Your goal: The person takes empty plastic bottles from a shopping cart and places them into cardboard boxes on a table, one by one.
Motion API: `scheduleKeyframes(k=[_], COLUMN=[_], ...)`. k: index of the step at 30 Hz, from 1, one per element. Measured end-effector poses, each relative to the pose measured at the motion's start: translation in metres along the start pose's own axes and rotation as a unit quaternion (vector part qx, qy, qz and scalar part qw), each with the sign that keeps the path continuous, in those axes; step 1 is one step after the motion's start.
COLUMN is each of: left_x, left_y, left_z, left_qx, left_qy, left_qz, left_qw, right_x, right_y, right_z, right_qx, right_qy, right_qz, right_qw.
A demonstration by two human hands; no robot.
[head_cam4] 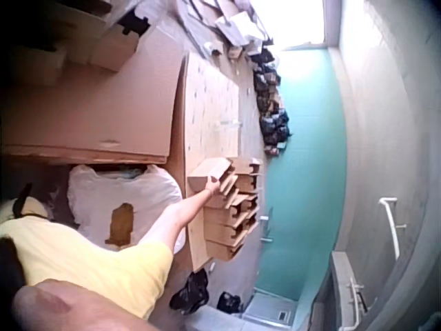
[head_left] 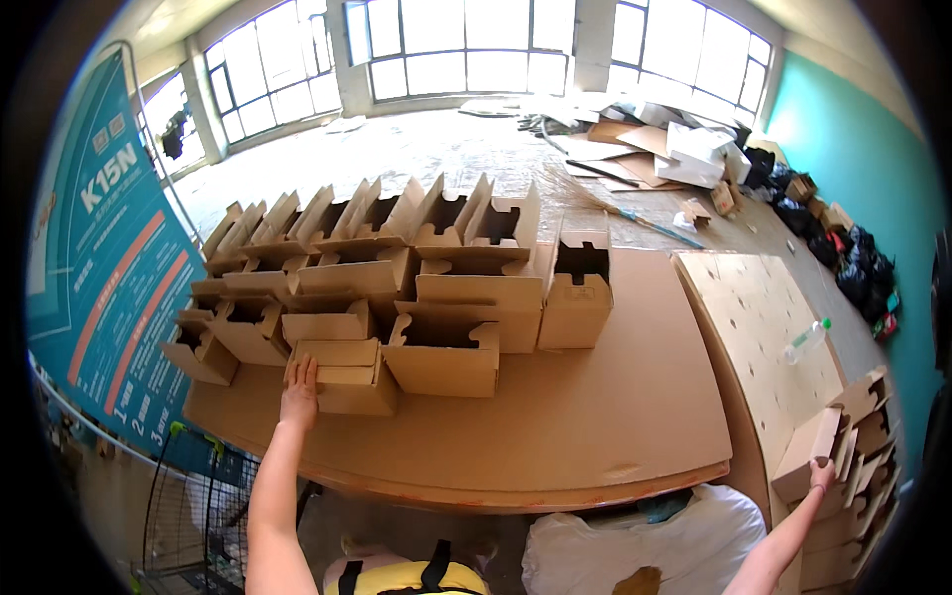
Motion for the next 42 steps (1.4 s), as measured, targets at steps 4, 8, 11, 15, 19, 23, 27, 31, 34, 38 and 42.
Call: scheduleKeyframes(k=[4,8,11,15,19,23,27,31,34,38,42], left_x=[-0.001,-0.010,-0.020,-0.019,-0.019,-0.034,-0.011,-0.029,-0.005,0.074,0.150], left_y=[0.007,0.007,0.011,0.010,0.001,0.010,-0.013,-0.053,-0.110,-0.180,-0.217], left_z=[0.023,0.014,0.014,0.018,0.010,0.004,-0.008,-0.027,-0.053,-0.111,-0.135], left_qx=[-0.007,-0.004,-0.012,-0.025,0.008,0.048,0.063,-0.027,-0.048,-0.070,-0.121], left_qy=[-0.043,-0.057,-0.081,-0.079,-0.066,-0.076,-0.115,-0.188,-0.320,-0.547,-0.609], left_qz=[0.003,-0.020,-0.022,-0.023,-0.042,-0.019,0.015,0.144,0.203,0.178,0.110], left_qw=[0.999,0.998,0.996,0.996,0.997,0.996,0.991,0.971,0.924,0.815,0.776], right_x=[0.029,0.031,0.004,0.022,0.094,0.139,0.312,0.382,0.425,0.505,0.583], right_y=[-0.009,-0.008,-0.011,-0.032,-0.084,-0.150,-0.322,-0.467,-0.556,-0.674,-0.774], right_z=[-0.037,-0.017,-0.004,-0.018,-0.065,-0.152,-0.247,-0.302,-0.296,-0.270,-0.239], right_qx=[-0.024,0.000,0.024,-0.020,-0.029,-0.117,-0.089,-0.108,0.032,0.169,0.303], right_qy=[0.040,0.174,0.239,0.274,0.208,0.321,0.180,0.325,0.433,0.521,0.499], right_qz=[0.019,0.132,0.193,0.078,-0.043,-0.123,-0.211,-0.347,-0.332,-0.315,-0.343], right_qw=[0.999,0.976,0.951,0.958,0.977,0.932,0.957,0.873,0.837,0.775,0.736])
Point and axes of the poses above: each hand's wrist, its own y-axis towards the middle knuckle, its own z-axis out of the palm, x = y × z, the point moved 10 cm from there along y, towards the middle knuckle, and after that the axes turned 2 degrees about y, right-handed, at the moved point
